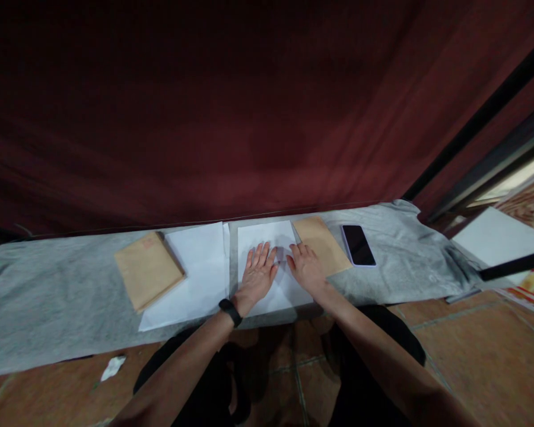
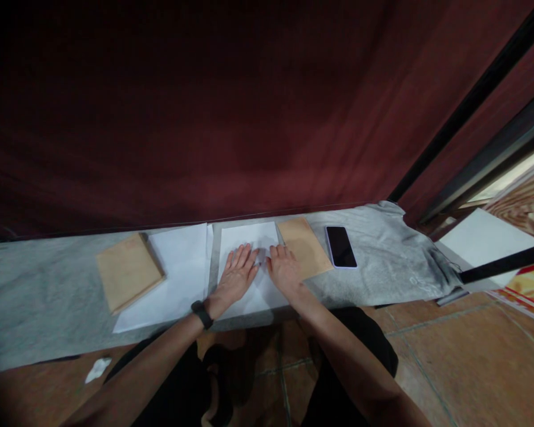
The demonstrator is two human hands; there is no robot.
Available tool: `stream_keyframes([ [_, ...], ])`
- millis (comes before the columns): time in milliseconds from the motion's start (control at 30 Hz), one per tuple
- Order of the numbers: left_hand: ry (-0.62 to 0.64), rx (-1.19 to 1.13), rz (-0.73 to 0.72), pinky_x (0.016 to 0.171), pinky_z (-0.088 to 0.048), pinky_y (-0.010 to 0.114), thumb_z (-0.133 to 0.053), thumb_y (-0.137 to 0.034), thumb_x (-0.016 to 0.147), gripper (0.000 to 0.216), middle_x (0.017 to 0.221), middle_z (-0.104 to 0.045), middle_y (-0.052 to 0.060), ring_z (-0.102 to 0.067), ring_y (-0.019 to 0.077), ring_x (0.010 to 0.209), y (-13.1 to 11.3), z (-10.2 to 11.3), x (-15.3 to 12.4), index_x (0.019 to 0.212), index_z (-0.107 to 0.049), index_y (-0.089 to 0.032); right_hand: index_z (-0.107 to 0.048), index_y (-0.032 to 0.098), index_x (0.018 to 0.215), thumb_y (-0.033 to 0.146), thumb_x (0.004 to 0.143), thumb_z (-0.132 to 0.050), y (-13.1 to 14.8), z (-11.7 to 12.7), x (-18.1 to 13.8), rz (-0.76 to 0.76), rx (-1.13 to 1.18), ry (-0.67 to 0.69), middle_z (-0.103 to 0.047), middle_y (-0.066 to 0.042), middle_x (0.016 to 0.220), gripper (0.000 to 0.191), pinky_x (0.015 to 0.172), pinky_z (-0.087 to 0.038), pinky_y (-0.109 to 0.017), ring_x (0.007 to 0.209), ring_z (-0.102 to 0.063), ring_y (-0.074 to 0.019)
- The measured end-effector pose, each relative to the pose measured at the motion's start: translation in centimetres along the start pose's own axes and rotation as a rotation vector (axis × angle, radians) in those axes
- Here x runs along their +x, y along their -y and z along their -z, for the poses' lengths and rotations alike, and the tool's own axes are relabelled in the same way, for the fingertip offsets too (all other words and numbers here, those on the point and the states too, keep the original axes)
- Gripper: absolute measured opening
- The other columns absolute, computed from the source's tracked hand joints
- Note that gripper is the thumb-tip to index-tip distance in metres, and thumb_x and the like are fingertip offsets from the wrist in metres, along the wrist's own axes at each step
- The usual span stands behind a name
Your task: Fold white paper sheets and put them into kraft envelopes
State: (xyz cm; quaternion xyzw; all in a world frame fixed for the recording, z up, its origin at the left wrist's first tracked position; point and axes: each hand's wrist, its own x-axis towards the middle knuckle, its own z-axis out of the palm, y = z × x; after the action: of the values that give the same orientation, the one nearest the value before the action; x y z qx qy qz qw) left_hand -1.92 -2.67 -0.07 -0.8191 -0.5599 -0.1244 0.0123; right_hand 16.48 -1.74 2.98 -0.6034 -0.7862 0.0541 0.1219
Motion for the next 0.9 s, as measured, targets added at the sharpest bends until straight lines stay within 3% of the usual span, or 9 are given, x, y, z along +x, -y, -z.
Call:
stream_keyframes([
  [67, 0.043, -0.024, -0.003, 0.124, -0.020, 0.058, -0.036, -0.032, 0.103, 0.057, 0.166, -0.032, 0.014, -0.022, 0.0299, 0.156, 0.2, -1.0, 0.7, 0.158, -0.033, -0.018, -0.048, 0.014, 0.149, 0.035, 0.106, -0.038, 0.6, -1.5, -0.2, 0.151, 0.025, -0.030, -0.051, -0.016, 0.153, 0.048, 0.115, -0.038, -0.044, 0.141, -0.047, -0.0285],
  [133, 0.073, -0.036, -0.017, 0.124, -0.020, 0.058, -0.036, -0.030, 0.102, 0.059, 0.166, -0.031, 0.015, -0.022, 0.0295, 0.156, 0.5, -1.7, 0.9, 0.159, -0.031, -0.017, -0.041, 0.014, 0.154, 0.038, 0.107, -0.037, 0.7, -3.1, -0.5, 0.184, 0.015, -0.032, -0.041, -0.014, 0.161, 0.053, 0.121, -0.030, -0.046, 0.149, -0.037, -0.0281],
  [267, 0.058, -0.024, 0.011, 0.125, -0.022, 0.053, -0.032, -0.034, 0.104, 0.057, 0.165, -0.032, 0.015, -0.025, 0.0277, 0.155, 2.3, -1.9, 0.5, 0.158, -0.034, -0.015, -0.039, 0.010, 0.155, 0.044, 0.107, -0.037, 0.3, -5.2, -1.3, 0.153, 0.002, -0.042, -0.035, -0.017, 0.163, 0.060, 0.124, -0.026, -0.047, 0.151, -0.033, -0.0286],
  [500, -0.001, -0.038, 0.183, 0.122, -0.031, 0.054, -0.033, -0.041, 0.104, 0.064, 0.161, -0.039, 0.021, -0.032, 0.0329, 0.152, 5.7, -1.5, -0.1, 0.158, -0.032, -0.008, -0.033, 0.001, 0.157, 0.045, 0.105, -0.039, 0.0, -5.4, -2.6, 0.043, 0.021, -0.064, -0.030, -0.022, 0.164, 0.068, 0.124, -0.026, -0.051, 0.153, -0.029, -0.0331],
  [633, -0.037, -0.002, 0.234, 0.122, -0.026, 0.060, -0.034, -0.037, 0.104, 0.062, 0.159, -0.041, 0.024, -0.030, 0.0362, 0.152, 3.8, -0.5, -2.2, 0.157, -0.034, -0.006, -0.031, 0.003, 0.158, 0.044, 0.105, -0.040, 0.0, -4.9, -3.6, 0.040, 0.028, -0.084, -0.027, -0.020, 0.165, 0.067, 0.125, -0.024, -0.052, 0.154, -0.027, -0.0328],
  [767, 0.122, -0.033, -0.048, 0.124, -0.018, 0.063, -0.044, -0.049, 0.102, 0.065, 0.166, -0.032, 0.013, -0.022, 0.0332, 0.156, 0.3, 1.0, -6.1, 0.159, -0.032, -0.021, -0.036, 0.010, 0.157, 0.041, 0.106, -0.041, -0.4, -4.2, -4.9, 0.210, 0.051, -0.037, -0.028, -0.016, 0.166, 0.060, 0.126, -0.024, -0.051, 0.154, -0.026, -0.0290],
  [900, 0.208, -0.019, -0.145, 0.124, -0.023, 0.061, -0.049, -0.046, 0.101, 0.061, 0.163, -0.038, 0.015, -0.028, 0.0327, 0.154, -0.6, 2.0, -8.3, 0.155, -0.039, -0.020, -0.040, 0.009, 0.155, 0.043, 0.105, -0.043, -1.1, -3.8, -6.3, 0.380, 0.069, 0.047, -0.030, -0.018, 0.165, 0.060, 0.126, -0.025, -0.049, 0.155, -0.025, -0.0272],
])
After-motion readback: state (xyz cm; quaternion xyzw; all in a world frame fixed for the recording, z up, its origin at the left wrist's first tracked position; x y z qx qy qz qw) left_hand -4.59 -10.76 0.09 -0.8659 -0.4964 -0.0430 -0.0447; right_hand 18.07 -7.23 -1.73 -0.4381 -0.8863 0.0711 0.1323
